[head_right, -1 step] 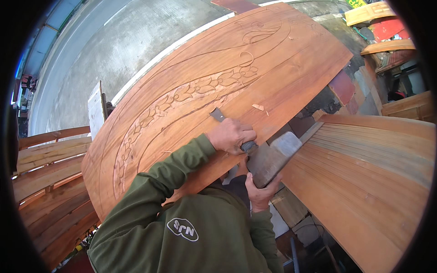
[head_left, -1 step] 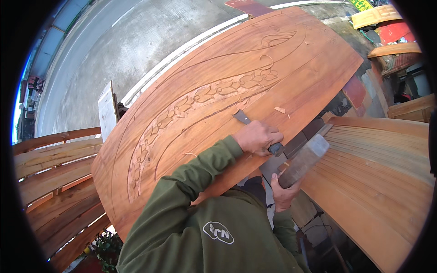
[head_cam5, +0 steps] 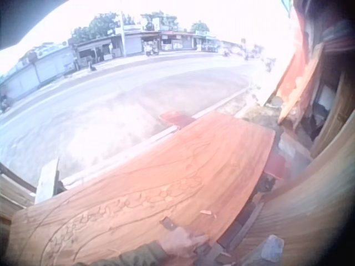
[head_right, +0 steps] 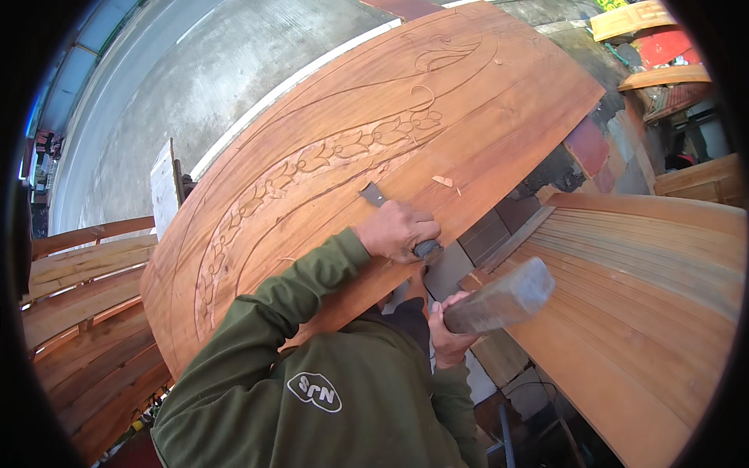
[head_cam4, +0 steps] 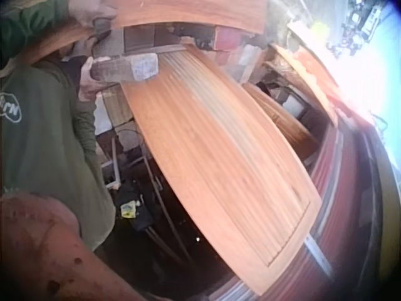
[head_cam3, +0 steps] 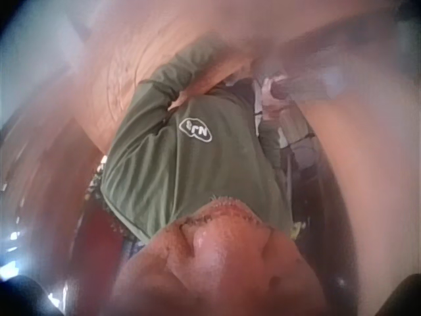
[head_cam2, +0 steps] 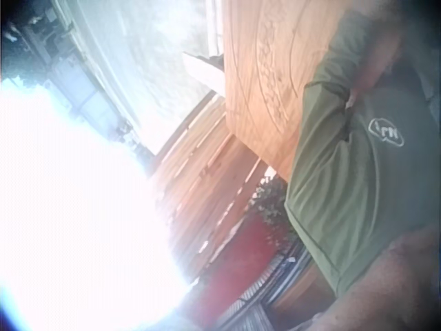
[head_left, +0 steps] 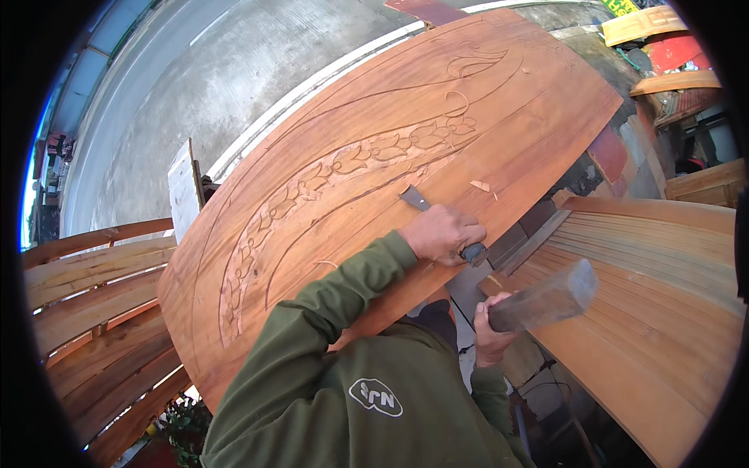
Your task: The person carves a decorative floral pattern into a wooden panel using a chisel and a wooden mallet. They strike the end of the chisel with the mallet to remove wood along the outline of the design and brush away wood shavings by hand.
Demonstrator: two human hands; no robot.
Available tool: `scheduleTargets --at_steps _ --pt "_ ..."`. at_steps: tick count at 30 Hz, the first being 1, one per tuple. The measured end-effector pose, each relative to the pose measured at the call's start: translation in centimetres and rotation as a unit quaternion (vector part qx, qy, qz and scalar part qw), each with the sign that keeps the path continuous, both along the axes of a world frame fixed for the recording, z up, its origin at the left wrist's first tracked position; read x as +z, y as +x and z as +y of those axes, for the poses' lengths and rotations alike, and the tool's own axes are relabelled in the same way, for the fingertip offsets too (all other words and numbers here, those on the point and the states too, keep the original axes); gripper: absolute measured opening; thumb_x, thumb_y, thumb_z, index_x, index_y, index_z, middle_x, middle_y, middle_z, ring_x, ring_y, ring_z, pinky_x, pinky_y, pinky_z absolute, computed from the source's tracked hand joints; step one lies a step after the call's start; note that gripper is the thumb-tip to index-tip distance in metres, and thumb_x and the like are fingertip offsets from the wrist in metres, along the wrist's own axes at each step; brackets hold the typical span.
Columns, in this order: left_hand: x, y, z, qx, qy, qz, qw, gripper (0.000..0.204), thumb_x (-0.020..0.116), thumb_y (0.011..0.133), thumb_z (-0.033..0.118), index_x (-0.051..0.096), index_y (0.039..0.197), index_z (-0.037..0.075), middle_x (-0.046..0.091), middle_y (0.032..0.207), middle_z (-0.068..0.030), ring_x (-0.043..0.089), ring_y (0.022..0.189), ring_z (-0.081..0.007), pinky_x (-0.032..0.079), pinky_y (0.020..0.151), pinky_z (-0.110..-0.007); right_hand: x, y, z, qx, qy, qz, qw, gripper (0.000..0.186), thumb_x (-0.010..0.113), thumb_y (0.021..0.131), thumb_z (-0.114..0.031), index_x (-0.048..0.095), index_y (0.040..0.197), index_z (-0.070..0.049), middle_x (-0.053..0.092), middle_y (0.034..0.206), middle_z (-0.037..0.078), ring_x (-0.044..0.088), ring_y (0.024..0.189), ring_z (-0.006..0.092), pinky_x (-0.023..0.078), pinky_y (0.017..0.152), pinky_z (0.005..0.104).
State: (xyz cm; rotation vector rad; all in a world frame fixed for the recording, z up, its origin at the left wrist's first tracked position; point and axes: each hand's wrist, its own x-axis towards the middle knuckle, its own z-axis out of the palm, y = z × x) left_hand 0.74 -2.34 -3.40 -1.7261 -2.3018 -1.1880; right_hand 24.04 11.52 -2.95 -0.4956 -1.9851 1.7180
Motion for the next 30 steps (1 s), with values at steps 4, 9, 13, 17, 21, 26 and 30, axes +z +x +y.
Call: scheduleTargets --at_steps 4,9,13,17,21,26,30 --pt "1.3 -0.2 0.7 -0.015 -0.009 0.000 1.000 0.029 0.079 0.081 0.023 0.054 0.090 0.011 0.063 0.082 -0.0092 0.069 0.074 -0.0348 0.053 0.060 -0.049 -2.1 -1.3 -3.1 -0.116 -0.120 0.220 0.961 0.052 0.077 0.088 0.002 0.049 0.131 -0.003 0.058 0.108 0.007 0.061 0.089 0.0193 0.055 0.086 0.0375" --pt "0.3 -0.5 -0.2 -0.032 -0.009 0.004 0.999 0.032 0.081 0.077 0.025 0.055 0.089 0.012 0.061 0.082 -0.0088 0.068 0.074 -0.0334 0.053 0.060 -0.047 -0.2 -0.9 -1.3 -0.036 0.145 -0.103 0.983 0.056 0.085 0.086 -0.010 0.051 0.130 -0.002 0.066 0.102 0.011 0.067 0.085 0.0244 0.057 0.079 0.0417" --pt "-0.1 -0.3 0.5 -0.035 0.013 0.009 0.999 0.034 0.083 0.073 0.026 0.057 0.089 0.012 0.060 0.081 -0.0086 0.067 0.072 -0.0324 0.051 0.058 -0.046 -2.8 0.4 -1.7 -0.132 -0.097 0.166 0.972 0.067 0.089 0.084 -0.014 0.048 0.134 0.003 0.067 0.105 0.019 0.069 0.090 0.0301 0.058 0.082 0.0453" --pt "-0.5 -0.3 0.0 -0.053 -0.023 0.013 0.998 0.034 0.083 0.073 0.025 0.056 0.089 0.012 0.060 0.081 -0.0084 0.066 0.071 -0.0325 0.051 0.058 -0.046 -2.4 -1.7 -3.1 -0.004 0.077 -0.115 0.990 0.050 0.080 0.093 -0.006 0.054 0.134 0.004 0.061 0.104 0.011 0.063 0.090 0.0186 0.055 0.085 0.0385" --pt "0.0 -0.4 -0.3 -0.034 -0.034 0.001 0.999 0.032 0.081 0.076 0.025 0.056 0.091 0.011 0.062 0.083 -0.0090 0.068 0.075 -0.0337 0.053 0.062 -0.047 0.2 1.4 -2.3 -0.048 -0.117 0.041 0.991 0.043 0.080 0.092 -0.001 0.054 0.126 -0.001 0.061 0.104 0.011 0.063 0.089 0.0175 0.056 0.085 0.0376" --pt "-0.4 0.1 0.1 -0.044 -0.038 -0.008 0.998 0.030 0.079 0.079 0.025 0.055 0.093 0.011 0.063 0.084 -0.0094 0.069 0.078 -0.0348 0.055 0.065 -0.049 -4.3 1.1 -2.4 -0.002 -0.131 -0.038 0.991 0.052 0.091 0.090 -0.022 0.057 0.125 -0.003 0.062 0.102 0.009 0.063 0.086 0.0200 0.056 0.079 0.0364" --pt "-0.3 -0.6 -0.2 -0.044 -0.036 -0.003 0.998 0.031 0.080 0.077 0.024 0.055 0.090 0.011 0.062 0.085 -0.0090 0.068 0.078 -0.0337 0.053 0.063 -0.048 -0.7 0.4 -0.2 -0.010 0.080 -0.084 0.993 0.066 0.094 0.089 -0.041 0.056 0.126 -0.002 0.064 0.101 0.011 0.065 0.083 0.0257 0.056 0.077 0.0399"
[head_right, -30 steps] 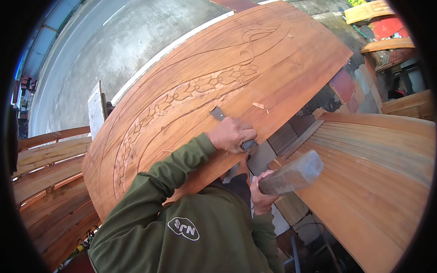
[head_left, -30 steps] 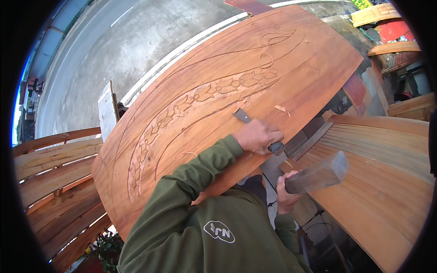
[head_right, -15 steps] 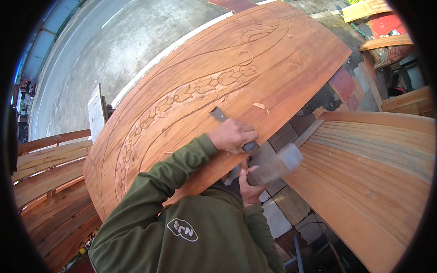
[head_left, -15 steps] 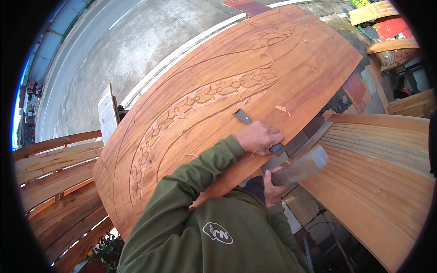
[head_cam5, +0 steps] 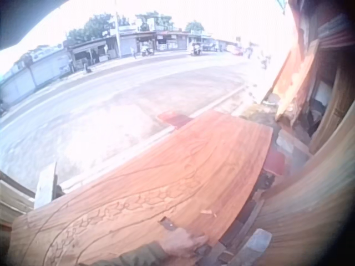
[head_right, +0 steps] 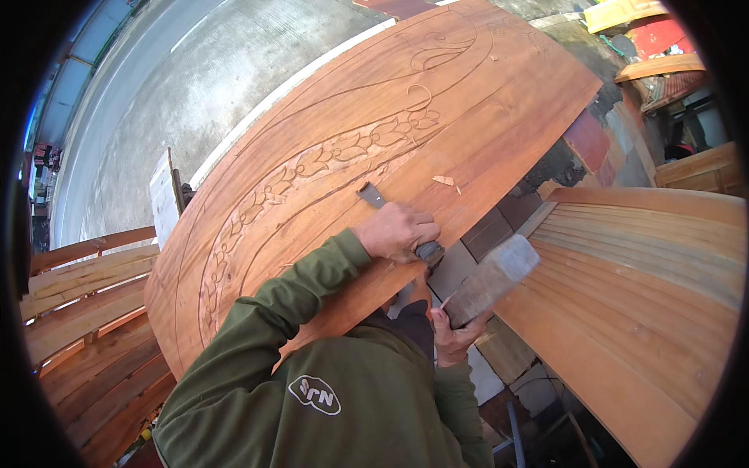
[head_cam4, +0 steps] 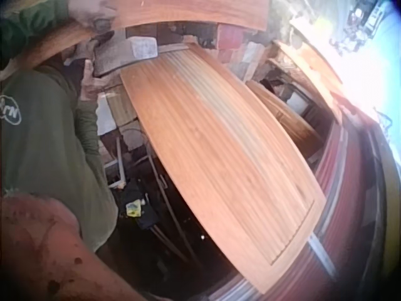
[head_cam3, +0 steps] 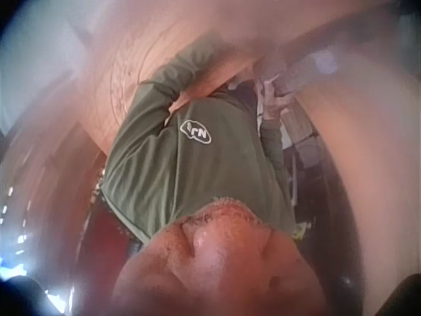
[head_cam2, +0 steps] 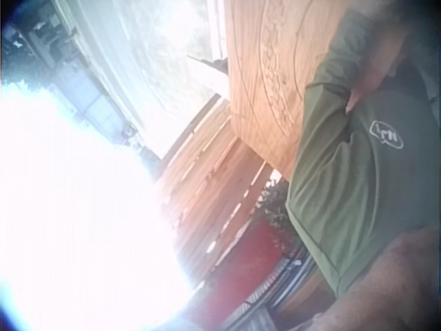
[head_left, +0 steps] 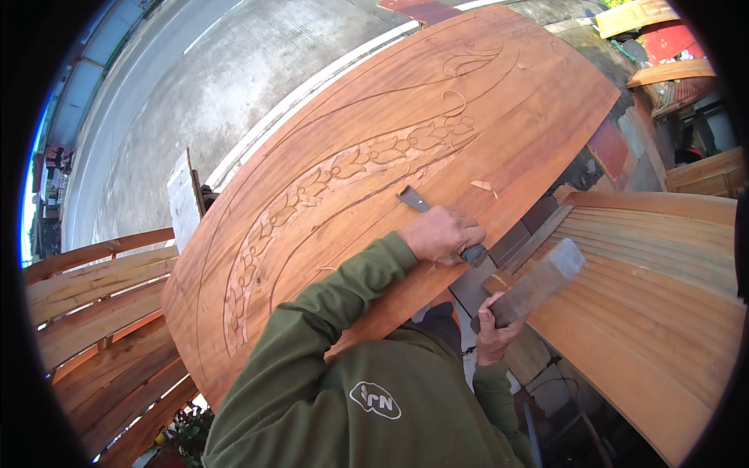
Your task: The person carves a decorative floral pattern into a wooden panel using a chisel and a wooden mallet. They strike the end of the chisel with the mallet to remove wood along the outline of the design and brush away wood shavings by hand.
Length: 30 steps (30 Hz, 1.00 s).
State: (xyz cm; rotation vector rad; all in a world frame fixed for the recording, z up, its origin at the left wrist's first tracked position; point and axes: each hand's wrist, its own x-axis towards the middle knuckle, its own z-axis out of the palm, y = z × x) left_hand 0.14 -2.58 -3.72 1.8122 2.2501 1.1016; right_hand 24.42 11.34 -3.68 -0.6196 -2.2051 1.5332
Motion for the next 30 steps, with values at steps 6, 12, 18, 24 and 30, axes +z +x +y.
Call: scheduleTargets --at_steps 6,12,18,24,30 --pt "-0.5 0.0 0.2 -0.005 -0.005 0.004 1.000 0.033 0.082 0.076 0.024 0.055 0.091 0.011 0.061 0.086 -0.0091 0.068 0.078 -0.0338 0.053 0.063 -0.048 -2.3 -2.4 -1.1 0.020 0.062 -0.050 0.997 0.080 0.088 0.094 -0.043 0.046 0.145 0.003 0.061 0.109 0.012 0.062 0.092 0.0241 0.054 0.085 0.0380" --pt "-0.2 -0.3 0.1 -0.002 -0.012 0.008 1.000 0.035 0.083 0.075 0.026 0.054 0.092 0.012 0.063 0.086 -0.0091 0.069 0.078 -0.0343 0.054 0.064 -0.049 -2.0 0.1 -1.1 -0.029 -0.230 0.218 0.948 0.083 0.087 0.093 -0.044 0.044 0.147 0.001 0.059 0.104 0.009 0.060 0.089 0.0234 0.054 0.084 0.0405" --pt "-0.6 -0.5 -0.3 -0.012 -0.040 0.007 0.999 0.035 0.083 0.076 0.026 0.054 0.091 0.012 0.063 0.085 -0.0088 0.069 0.079 -0.0347 0.054 0.065 -0.049 -1.1 -0.7 -0.1 0.040 -0.018 -0.060 0.997 0.083 0.091 0.089 -0.047 0.049 0.138 0.005 0.066 0.119 0.016 0.069 0.102 0.0296 0.058 0.087 0.0420" --pt "-1.1 -1.0 0.0 -0.015 -0.024 -0.001 1.000 0.035 0.083 0.075 0.025 0.054 0.091 0.011 0.064 0.087 -0.0087 0.069 0.080 -0.0353 0.053 0.065 -0.050 -4.6 -1.2 -1.8 -0.040 -0.211 0.311 0.926 0.076 0.092 0.088 -0.051 0.053 0.127 0.001 0.069 0.112 0.015 0.070 0.093 0.0293 0.058 0.079 0.0448" --pt "-0.3 -0.7 -0.3 -0.015 -0.020 -0.014 1.000 0.035 0.082 0.073 0.024 0.055 0.091 0.011 0.063 0.087 -0.0086 0.068 0.080 -0.0354 0.053 0.065 -0.049 -1.5 0.1 -1.1 -0.012 -0.187 0.175 0.967 0.074 0.094 0.087 -0.045 0.054 0.127 0.003 0.069 0.100 0.016 0.072 0.088 0.0317 0.057 0.077 0.0431"
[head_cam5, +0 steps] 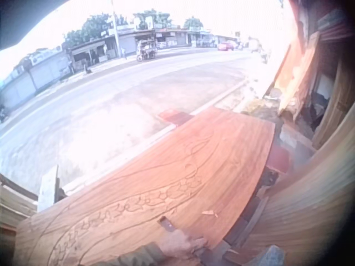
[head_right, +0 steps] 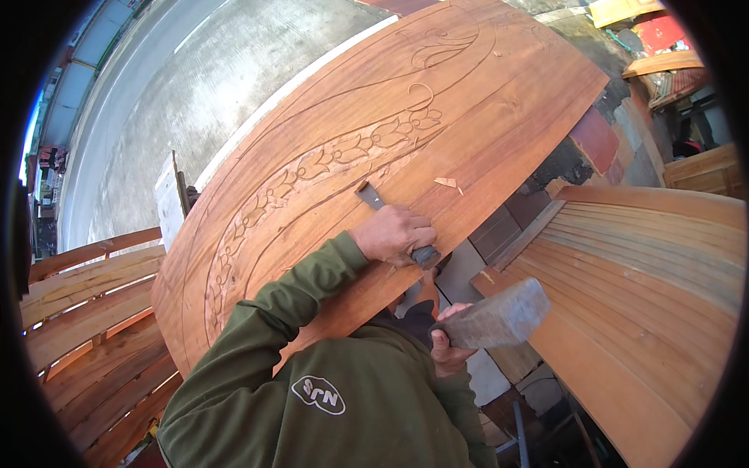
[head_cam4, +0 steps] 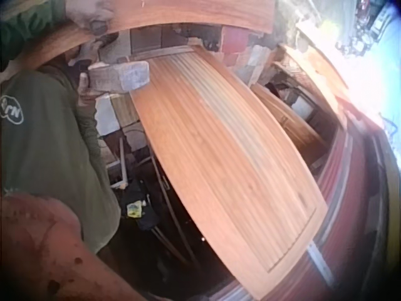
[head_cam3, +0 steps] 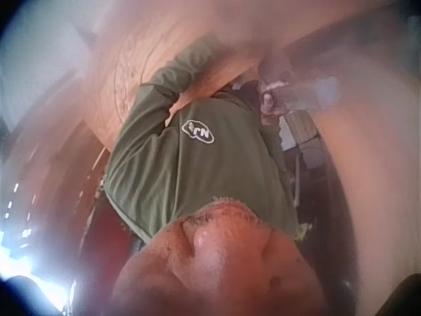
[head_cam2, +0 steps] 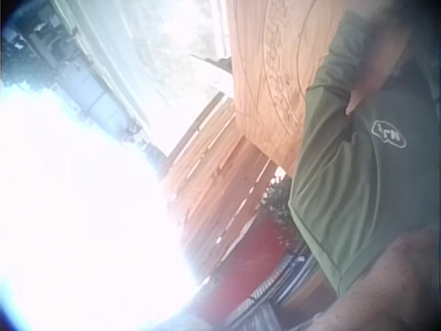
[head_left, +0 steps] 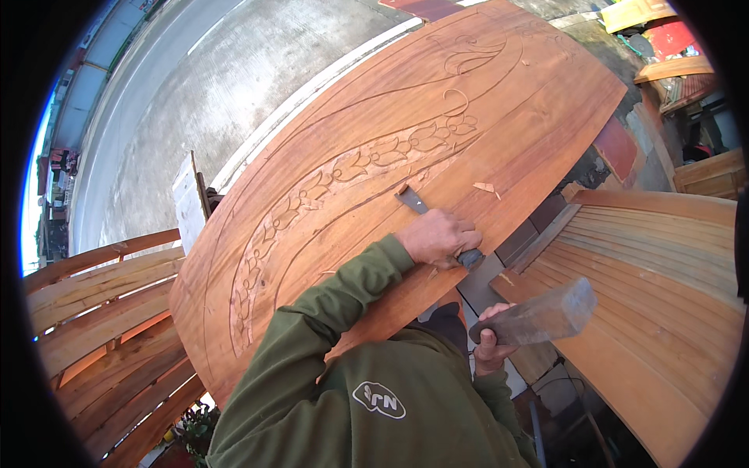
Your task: The person carves a decorative floral pattern into a wooden panel using a chisel and a wooden mallet. They strike the end of the chisel with the mallet to remove wood along the outline of the design and brush away wood shavings by hand.
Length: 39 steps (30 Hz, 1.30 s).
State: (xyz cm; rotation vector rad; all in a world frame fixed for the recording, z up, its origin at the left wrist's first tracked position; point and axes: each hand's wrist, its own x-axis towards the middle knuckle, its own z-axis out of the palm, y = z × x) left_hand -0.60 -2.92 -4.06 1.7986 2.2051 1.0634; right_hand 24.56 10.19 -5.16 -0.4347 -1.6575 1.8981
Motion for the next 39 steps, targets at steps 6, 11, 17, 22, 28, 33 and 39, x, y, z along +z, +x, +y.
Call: scheduleTargets --at_steps 6,11,17,22,28,33,39 --pt "0.1 0.0 -1.0 0.019 0.029 0.002 0.999 0.025 0.082 0.079 0.024 0.064 0.092 0.013 0.062 0.083 -0.0066 0.066 0.075 -0.0313 0.051 0.063 -0.046 1.3 -3.6 0.3 0.063 0.147 -0.237 0.958 0.085 0.093 0.087 -0.054 0.053 0.132 0.007 0.067 0.119 0.017 0.069 0.105 0.0308 0.057 0.085 0.0431" --pt "0.7 -0.5 -1.0 0.005 0.029 0.003 1.000 0.025 0.083 0.078 0.022 0.066 0.095 0.013 0.064 0.084 -0.0067 0.066 0.075 -0.0313 0.051 0.063 -0.044 -1.6 -1.0 -0.2 0.005 0.009 0.043 0.999 0.087 0.095 0.085 -0.051 0.052 0.134 0.006 0.065 0.106 0.015 0.066 0.092 0.0289 0.055 0.079 0.0435" --pt "0.9 -1.2 -1.9 0.021 0.092 -0.034 0.995 0.029 0.079 0.078 0.019 0.052 0.086 0.012 0.060 0.083 -0.0084 0.065 0.074 -0.0352 0.050 0.061 -0.049 0.6 -1.8 1.6 0.047 0.348 -0.093 0.932 0.094 0.092 0.084 -0.056 0.050 0.141 0.006 0.067 0.109 0.017 0.070 0.095 0.0344 0.057 0.085 0.0468" --pt "1.2 -1.8 -2.1 0.008 0.104 -0.069 0.992 0.033 0.086 0.076 0.028 0.068 0.097 0.011 0.065 0.086 -0.0093 0.066 0.075 -0.0336 0.050 0.064 -0.045 -2.4 -2.1 1.8 0.110 0.235 -0.119 0.958 0.083 0.094 0.083 -0.058 0.055 0.126 0.001 0.070 0.111 0.019 0.073 0.096 0.0309 0.057 0.086 0.0450" --pt "3.1 -3.2 -4.2 0.028 0.138 -0.074 0.987 0.020 0.081 0.077 0.015 0.065 0.089 0.012 0.066 0.081 -0.0081 0.067 0.071 -0.0293 0.050 0.060 -0.041 0.4 -5.8 2.0 0.104 0.394 -0.096 0.908 0.079 0.099 0.080 -0.044 0.061 0.133 0.000 0.077 0.100 0.016 0.080 0.087 0.0368 0.062 0.077 0.0430" --pt "5.2 -3.0 -6.8 0.298 0.242 0.041 0.923 0.019 0.083 0.077 0.010 0.064 0.081 0.011 0.057 0.066 -0.0062 0.061 0.057 -0.0258 0.044 0.051 -0.039 0.6 -2.9 2.5 0.051 0.197 -0.129 0.971 0.086 0.095 0.083 -0.046 0.054 0.140 0.004 0.071 0.107 0.013 0.071 0.094 0.0277 0.057 0.083 0.0403" --pt "3.0 2.7 -0.8 0.062 0.140 0.118 0.981 0.031 0.082 0.078 0.032 0.055 0.081 0.015 0.052 0.073 -0.0039 0.061 0.061 -0.0235 0.047 0.054 -0.041 -2.5 3.5 6.3 0.039 0.133 -0.148 0.979 0.073 0.085 0.095 -0.036 0.047 0.144 0.002 0.061 0.096 0.007 0.060 0.081 0.0177 0.050 0.073 0.0330"
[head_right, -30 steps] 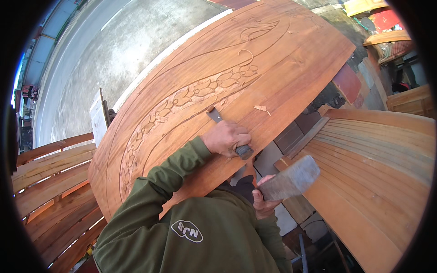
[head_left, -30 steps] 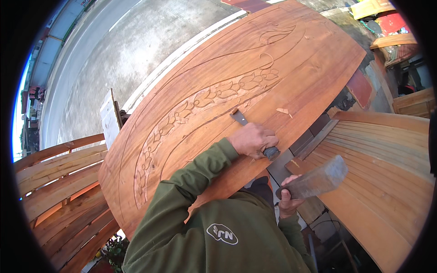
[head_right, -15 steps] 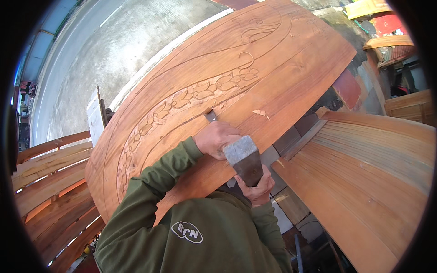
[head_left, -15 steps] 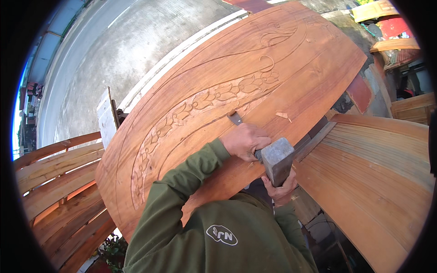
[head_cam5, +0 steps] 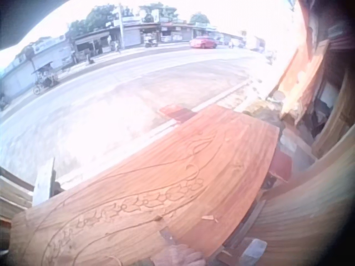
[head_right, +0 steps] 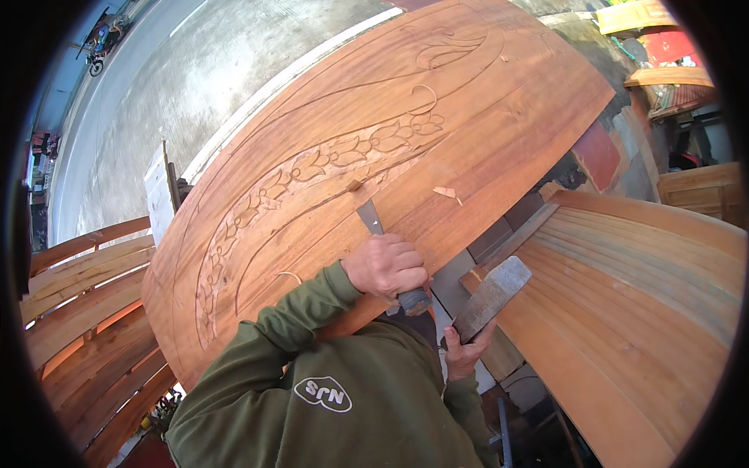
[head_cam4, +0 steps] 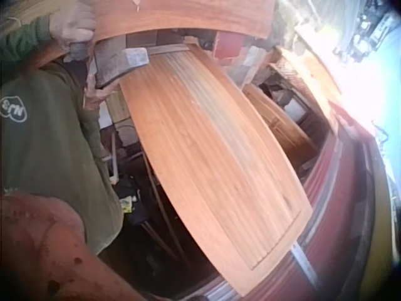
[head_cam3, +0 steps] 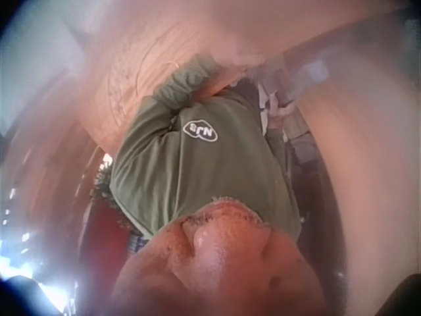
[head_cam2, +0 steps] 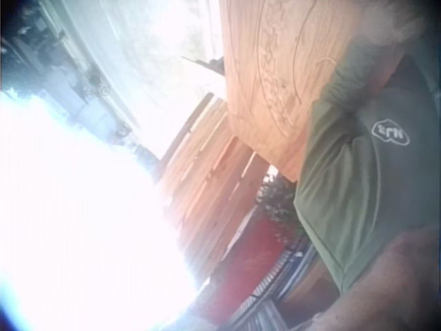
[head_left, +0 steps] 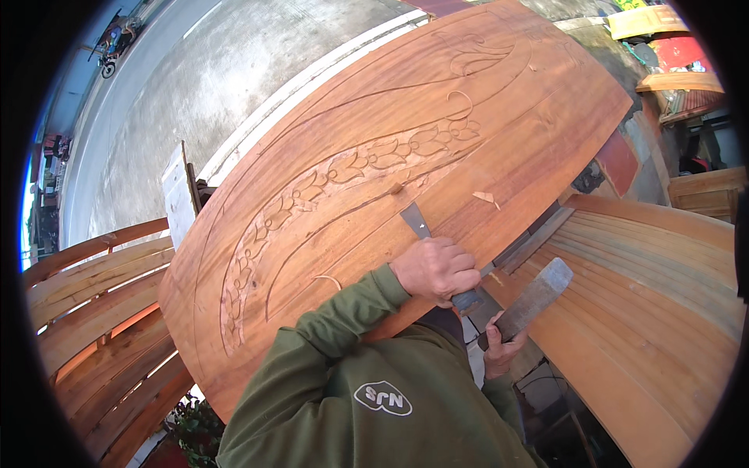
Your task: The person carves a decorative floral pattern into a wooden panel using a chisel and a wooden mallet. They strike the end of the chisel with the mallet to remove wood along the outline of the design and brush away wood shavings by hand.
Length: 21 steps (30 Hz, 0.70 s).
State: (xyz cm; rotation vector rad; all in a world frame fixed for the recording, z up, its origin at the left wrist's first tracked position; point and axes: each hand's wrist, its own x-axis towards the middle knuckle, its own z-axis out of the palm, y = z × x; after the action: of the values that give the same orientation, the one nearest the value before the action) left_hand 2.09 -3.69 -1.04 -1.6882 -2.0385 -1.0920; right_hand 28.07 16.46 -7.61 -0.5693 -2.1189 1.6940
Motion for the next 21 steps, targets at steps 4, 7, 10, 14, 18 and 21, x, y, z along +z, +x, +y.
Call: scheduleTargets --at_steps 4,7,10,14,18,21 --pt "-2.1 -1.2 2.3 -0.038 -0.019 -0.030 0.999 0.031 0.079 0.079 0.030 0.053 0.082 0.014 0.055 0.075 -0.0048 0.063 0.064 -0.0248 0.049 0.055 -0.042 3.3 0.5 0.0 -0.022 -0.106 -0.028 0.994 0.083 0.093 0.087 -0.044 0.052 0.141 0.003 0.061 0.115 0.011 0.059 0.097 0.0231 0.052 0.086 0.0395" --pt "-2.7 -1.8 2.4 -0.028 -0.002 -0.046 0.999 0.028 0.079 0.079 0.027 0.055 0.084 0.014 0.057 0.075 -0.0049 0.063 0.064 -0.0263 0.050 0.056 -0.043 6.2 -0.9 0.1 0.005 -0.093 0.036 0.995 0.078 0.084 0.094 -0.042 0.044 0.145 0.002 0.059 0.106 0.011 0.059 0.089 0.0218 0.051 0.079 0.0379" --pt "-2.0 -2.1 2.1 -0.033 0.023 -0.081 0.996 0.025 0.079 0.079 0.026 0.058 0.086 0.014 0.058 0.075 -0.0052 0.063 0.064 -0.0276 0.050 0.056 -0.043 8.0 -1.6 0.6 -0.013 -0.108 0.146 0.983 0.110 0.094 0.084 -0.058 0.030 0.157 -0.007 0.056 0.112 0.010 0.058 0.091 0.0258 0.053 0.081 0.0432" --pt "-1.7 -2.7 2.2 -0.005 0.036 -0.099 0.994 0.022 0.080 0.080 0.027 0.062 0.086 0.016 0.059 0.077 -0.0053 0.063 0.065 -0.0275 0.048 0.056 -0.042 8.1 -5.0 -2.8 -0.007 -0.081 0.274 0.958 0.102 0.093 0.084 -0.061 0.037 0.150 -0.007 0.060 0.111 0.012 0.063 0.094 0.0277 0.053 0.081 0.0427" --pt "-3.7 -5.1 0.3 0.058 -0.035 -0.073 0.995 0.024 0.083 0.080 0.027 0.063 0.088 0.016 0.060 0.082 -0.0053 0.065 0.070 -0.0293 0.048 0.058 -0.045 1.8 -6.2 -2.0 0.126 0.123 -0.023 0.984 0.091 0.088 0.090 -0.047 0.037 0.152 -0.003 0.058 0.109 0.012 0.060 0.094 0.0257 0.052 0.084 0.0413" --pt "-4.1 -6.8 -2.5 0.058 -0.105 -0.091 0.989 0.026 0.083 0.079 0.027 0.063 0.091 0.016 0.060 0.084 -0.0045 0.064 0.071 -0.0318 0.048 0.059 -0.047 2.8 -5.6 -2.8 0.091 0.023 -0.019 0.995 0.087 0.083 0.094 -0.042 0.035 0.153 0.000 0.055 0.107 0.012 0.058 0.093 0.0241 0.052 0.085 0.0404"
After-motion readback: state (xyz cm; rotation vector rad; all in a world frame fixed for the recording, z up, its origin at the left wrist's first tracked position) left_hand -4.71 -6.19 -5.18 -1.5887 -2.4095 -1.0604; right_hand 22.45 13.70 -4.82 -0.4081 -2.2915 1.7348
